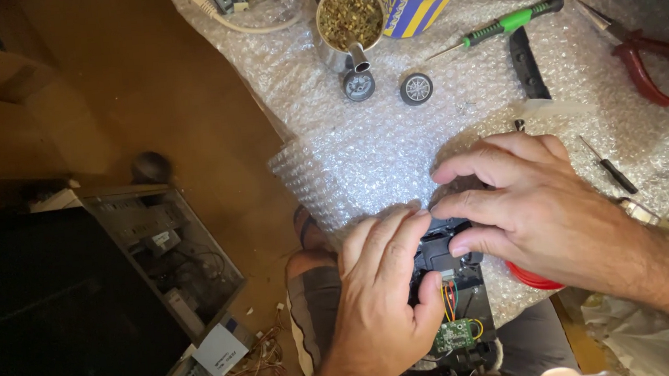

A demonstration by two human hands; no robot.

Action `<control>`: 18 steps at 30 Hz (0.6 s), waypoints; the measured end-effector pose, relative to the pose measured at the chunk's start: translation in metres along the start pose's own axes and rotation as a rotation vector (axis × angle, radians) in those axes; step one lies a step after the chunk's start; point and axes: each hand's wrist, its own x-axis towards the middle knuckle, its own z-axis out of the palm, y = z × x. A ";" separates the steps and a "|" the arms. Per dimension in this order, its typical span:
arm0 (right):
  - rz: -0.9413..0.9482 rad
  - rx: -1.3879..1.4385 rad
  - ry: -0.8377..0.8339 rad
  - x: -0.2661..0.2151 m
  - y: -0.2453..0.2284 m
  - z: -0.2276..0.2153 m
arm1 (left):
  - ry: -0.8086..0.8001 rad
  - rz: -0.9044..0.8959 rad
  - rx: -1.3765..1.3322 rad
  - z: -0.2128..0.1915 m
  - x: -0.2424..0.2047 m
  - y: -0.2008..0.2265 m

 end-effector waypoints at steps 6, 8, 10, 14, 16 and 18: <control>0.002 0.007 -0.005 0.000 0.001 0.001 | 0.014 -0.008 0.012 0.002 -0.001 0.000; -0.005 0.003 0.000 0.000 0.001 0.001 | 0.012 -0.012 0.015 0.003 -0.002 -0.001; -0.009 -0.009 -0.002 0.000 0.001 0.002 | 0.014 -0.009 0.019 0.003 -0.002 -0.001; -0.009 -0.011 -0.006 0.000 0.002 0.001 | 0.020 -0.005 0.020 0.003 -0.001 0.000; -0.014 -0.012 -0.006 0.001 0.002 0.001 | 0.024 -0.002 0.020 0.003 -0.001 0.000; -0.012 -0.008 -0.003 0.001 0.002 0.001 | 0.022 -0.009 0.023 0.002 -0.001 0.000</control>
